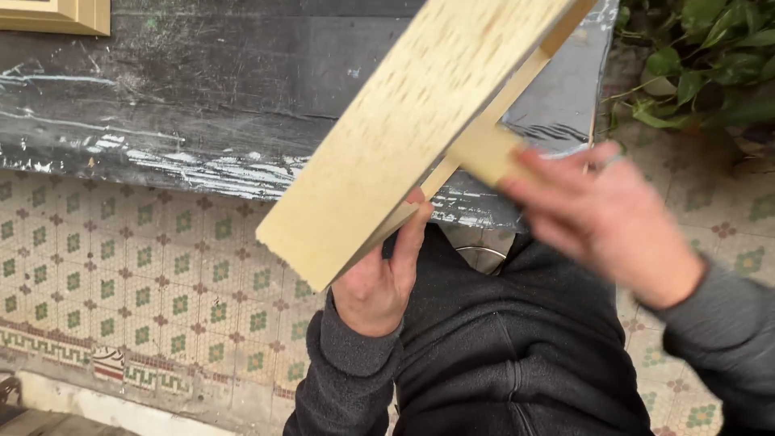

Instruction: Sanding the edges and surfaces of a wooden picture frame using a sanding block.

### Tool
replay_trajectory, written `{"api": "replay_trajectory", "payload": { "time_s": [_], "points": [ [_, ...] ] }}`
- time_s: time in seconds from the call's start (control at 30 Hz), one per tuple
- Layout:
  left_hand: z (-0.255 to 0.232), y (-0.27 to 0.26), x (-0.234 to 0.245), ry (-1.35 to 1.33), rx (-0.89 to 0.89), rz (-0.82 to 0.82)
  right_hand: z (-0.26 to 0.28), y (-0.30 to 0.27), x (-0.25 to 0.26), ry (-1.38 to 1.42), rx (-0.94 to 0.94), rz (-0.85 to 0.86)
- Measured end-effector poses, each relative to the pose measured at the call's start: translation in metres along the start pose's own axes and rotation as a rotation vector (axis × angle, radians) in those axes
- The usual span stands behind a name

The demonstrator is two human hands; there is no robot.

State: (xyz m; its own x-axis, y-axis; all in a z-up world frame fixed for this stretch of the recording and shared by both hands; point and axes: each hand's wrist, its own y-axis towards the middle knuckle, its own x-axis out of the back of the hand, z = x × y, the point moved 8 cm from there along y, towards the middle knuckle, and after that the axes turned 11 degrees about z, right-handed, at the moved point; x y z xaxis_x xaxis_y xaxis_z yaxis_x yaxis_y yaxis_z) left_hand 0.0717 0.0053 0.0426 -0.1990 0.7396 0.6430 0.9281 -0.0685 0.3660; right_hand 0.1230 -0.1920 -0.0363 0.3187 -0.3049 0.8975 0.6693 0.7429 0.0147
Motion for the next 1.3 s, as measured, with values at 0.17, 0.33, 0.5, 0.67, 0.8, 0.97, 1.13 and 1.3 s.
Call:
{"api": "replay_trajectory", "payload": {
  "time_s": [0.17, 0.33, 0.5, 0.67, 0.8, 0.97, 1.13, 1.3],
  "points": [
    [0.001, -0.003, -0.001, -0.077, 0.054, 0.024, -0.013, 0.010, 0.009, -0.253, -0.198, -0.031],
    [0.003, -0.001, 0.000, -0.040, 0.012, 0.028, -0.022, -0.004, 0.004, 0.022, 0.060, 0.031],
    [0.006, -0.004, -0.002, -0.162, 0.124, 0.051, -0.009, 0.003, 0.000, -0.151, -0.052, -0.006],
    [-0.003, -0.009, 0.003, -0.067, 0.046, 0.050, -0.017, 0.004, 0.018, -0.026, -0.006, 0.023],
    [0.013, -0.017, -0.007, -0.182, 0.097, 0.057, -0.009, 0.006, 0.016, -0.111, -0.067, -0.061],
    [0.010, -0.023, -0.003, -0.164, 0.118, 0.078, -0.028, 0.002, 0.017, -0.108, -0.041, -0.016],
    [0.018, -0.019, -0.005, -0.242, 0.132, 0.022, -0.012, 0.004, 0.016, 0.047, 0.011, -0.047],
    [0.020, -0.025, -0.002, -0.263, 0.146, 0.047, -0.025, 0.006, 0.016, -0.134, -0.159, -0.043]
  ]
}}
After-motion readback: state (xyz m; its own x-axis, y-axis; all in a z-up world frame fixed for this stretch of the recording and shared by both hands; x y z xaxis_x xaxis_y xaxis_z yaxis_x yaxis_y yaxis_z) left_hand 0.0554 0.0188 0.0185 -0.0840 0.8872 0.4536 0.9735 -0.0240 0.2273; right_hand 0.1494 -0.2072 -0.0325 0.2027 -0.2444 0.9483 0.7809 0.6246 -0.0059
